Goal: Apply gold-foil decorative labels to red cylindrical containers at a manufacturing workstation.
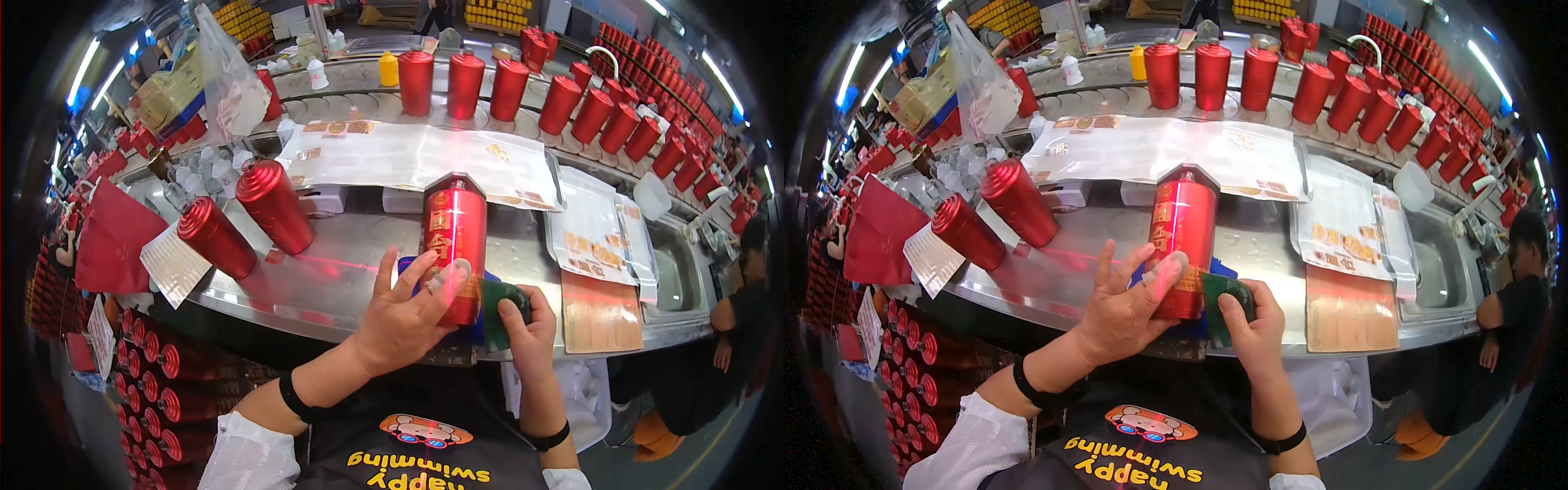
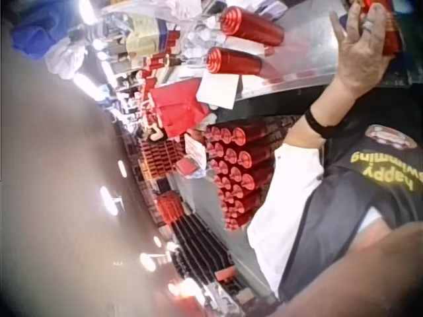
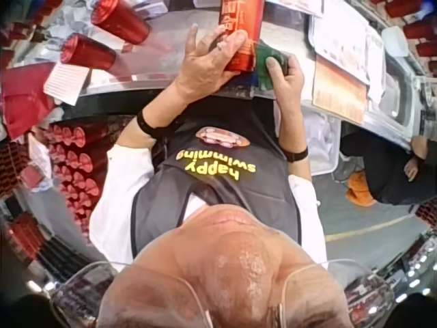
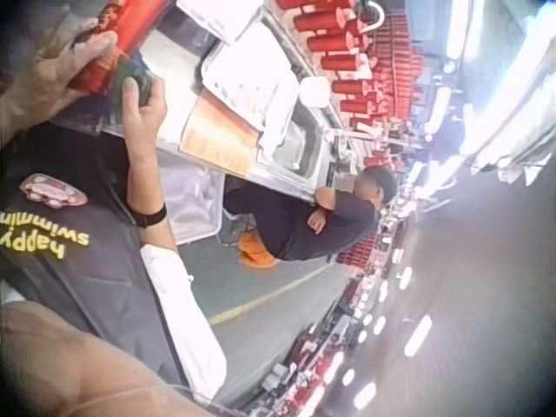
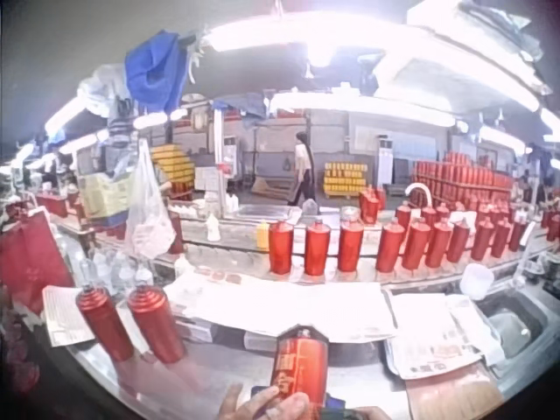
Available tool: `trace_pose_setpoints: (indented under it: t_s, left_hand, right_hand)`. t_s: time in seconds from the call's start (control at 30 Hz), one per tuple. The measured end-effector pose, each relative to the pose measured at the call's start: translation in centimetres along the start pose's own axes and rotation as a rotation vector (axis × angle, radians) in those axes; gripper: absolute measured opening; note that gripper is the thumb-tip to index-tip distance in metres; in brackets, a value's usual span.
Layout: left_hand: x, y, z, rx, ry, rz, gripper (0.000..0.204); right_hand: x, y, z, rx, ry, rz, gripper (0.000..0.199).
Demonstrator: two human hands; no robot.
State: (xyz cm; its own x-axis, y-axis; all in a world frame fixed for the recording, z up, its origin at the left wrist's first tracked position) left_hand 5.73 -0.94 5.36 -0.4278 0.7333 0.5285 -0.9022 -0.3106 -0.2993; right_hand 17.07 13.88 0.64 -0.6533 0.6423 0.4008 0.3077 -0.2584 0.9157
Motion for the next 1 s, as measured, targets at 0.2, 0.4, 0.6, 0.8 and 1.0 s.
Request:
trace_pose_setpoints:
  t_s: [0.2,0.4,0.6,0.8,1.0]
  left_hand:
    - [-0.4,0.4,0.0,0.092,-0.118,-0.142,0.056]
    - [-0.2,0.1,-0.8,0.060,-0.127,-0.260,0.047]
    - [-0.6,2.9,-1.6,-0.236,-0.069,0.064,0.075]
    - [-0.3,2.1,-0.7,-0.075,-0.065,-0.108,0.077]
    - [-2.2,4.5,-3.4,-0.418,-0.020,0.235,0.098]
  right_hand:
    - [0.9,1.2,0.5,-0.068,0.006,0.075,0.024]
    - [5.0,3.3,-0.4,-0.239,0.101,0.232,0.023]
    - [11.1,3.3,-3.5,-0.422,0.327,0.415,0.023]
    - [10.5,3.0,-4.1,-0.393,0.333,0.408,0.021]
    - [9.2,3.6,-3.0,-0.577,0.295,0.526,0.019]
Point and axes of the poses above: each hand's wrist, its own x-axis towards the middle knuckle, its own z-axis out of the back of the hand, y = z × x, the point moved 5 cm from there along x, towards the middle knuckle, and after that the axes turned 15 degrees about z, right-handed, at the moved point
